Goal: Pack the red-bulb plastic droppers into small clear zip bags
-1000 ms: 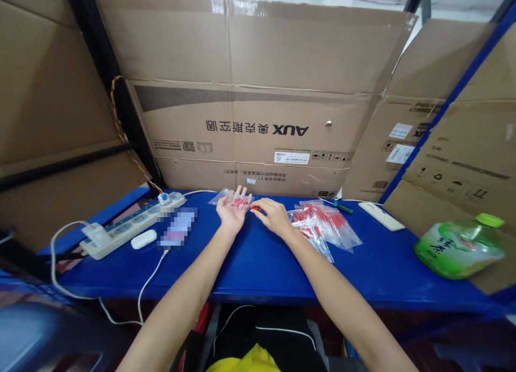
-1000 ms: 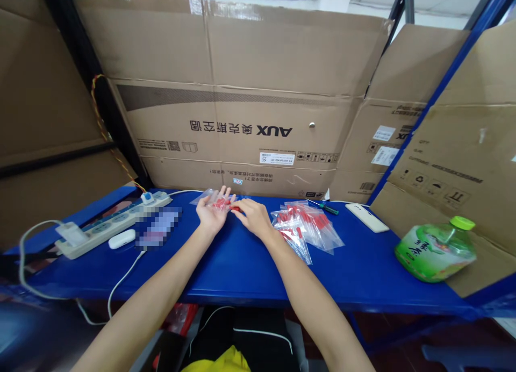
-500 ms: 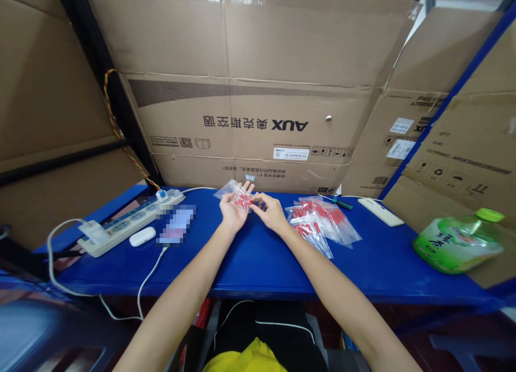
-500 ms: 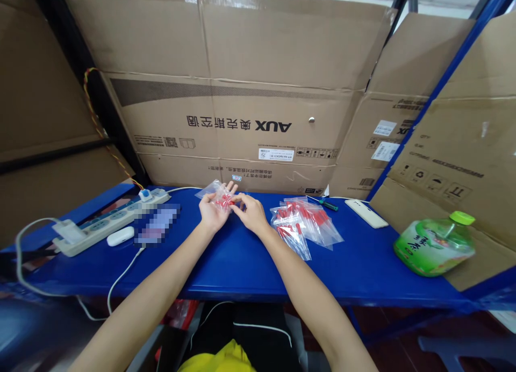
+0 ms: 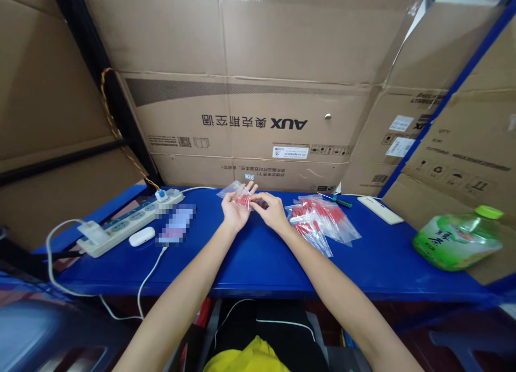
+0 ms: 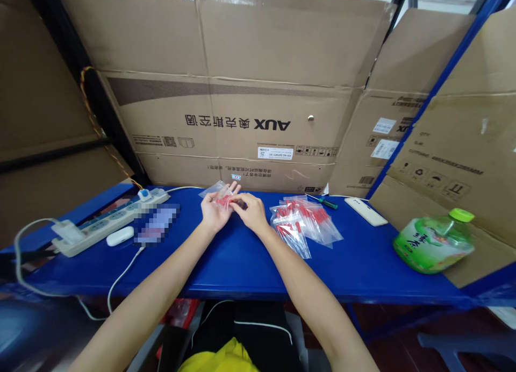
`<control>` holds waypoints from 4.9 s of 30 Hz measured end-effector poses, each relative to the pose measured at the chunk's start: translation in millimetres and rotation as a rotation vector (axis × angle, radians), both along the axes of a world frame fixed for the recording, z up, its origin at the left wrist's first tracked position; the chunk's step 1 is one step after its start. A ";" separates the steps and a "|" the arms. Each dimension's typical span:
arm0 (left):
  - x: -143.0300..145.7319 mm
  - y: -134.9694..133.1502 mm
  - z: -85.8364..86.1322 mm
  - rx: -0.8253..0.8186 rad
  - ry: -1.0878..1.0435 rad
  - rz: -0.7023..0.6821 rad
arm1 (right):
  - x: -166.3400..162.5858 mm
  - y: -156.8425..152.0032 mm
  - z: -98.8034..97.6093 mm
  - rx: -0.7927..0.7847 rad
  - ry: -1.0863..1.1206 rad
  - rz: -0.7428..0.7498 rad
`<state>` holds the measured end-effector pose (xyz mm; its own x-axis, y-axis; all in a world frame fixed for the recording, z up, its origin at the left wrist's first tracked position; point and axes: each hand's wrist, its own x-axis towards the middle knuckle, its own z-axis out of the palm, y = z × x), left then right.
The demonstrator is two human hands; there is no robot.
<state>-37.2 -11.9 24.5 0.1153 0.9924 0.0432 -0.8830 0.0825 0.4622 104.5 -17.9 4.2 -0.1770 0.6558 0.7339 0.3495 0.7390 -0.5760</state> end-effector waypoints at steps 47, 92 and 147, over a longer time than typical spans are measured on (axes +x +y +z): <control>-2.7 9.2 -3.7 -0.077 0.183 -0.018 | 6.5 12.8 -3.4 -0.394 0.326 0.134; 13.2 0.3 -1.4 0.235 0.729 0.252 | 26.4 23.0 13.7 -0.254 0.572 -0.083; 5.0 13.4 -14.5 0.429 0.947 0.334 | 19.8 17.9 7.7 -0.466 0.500 0.157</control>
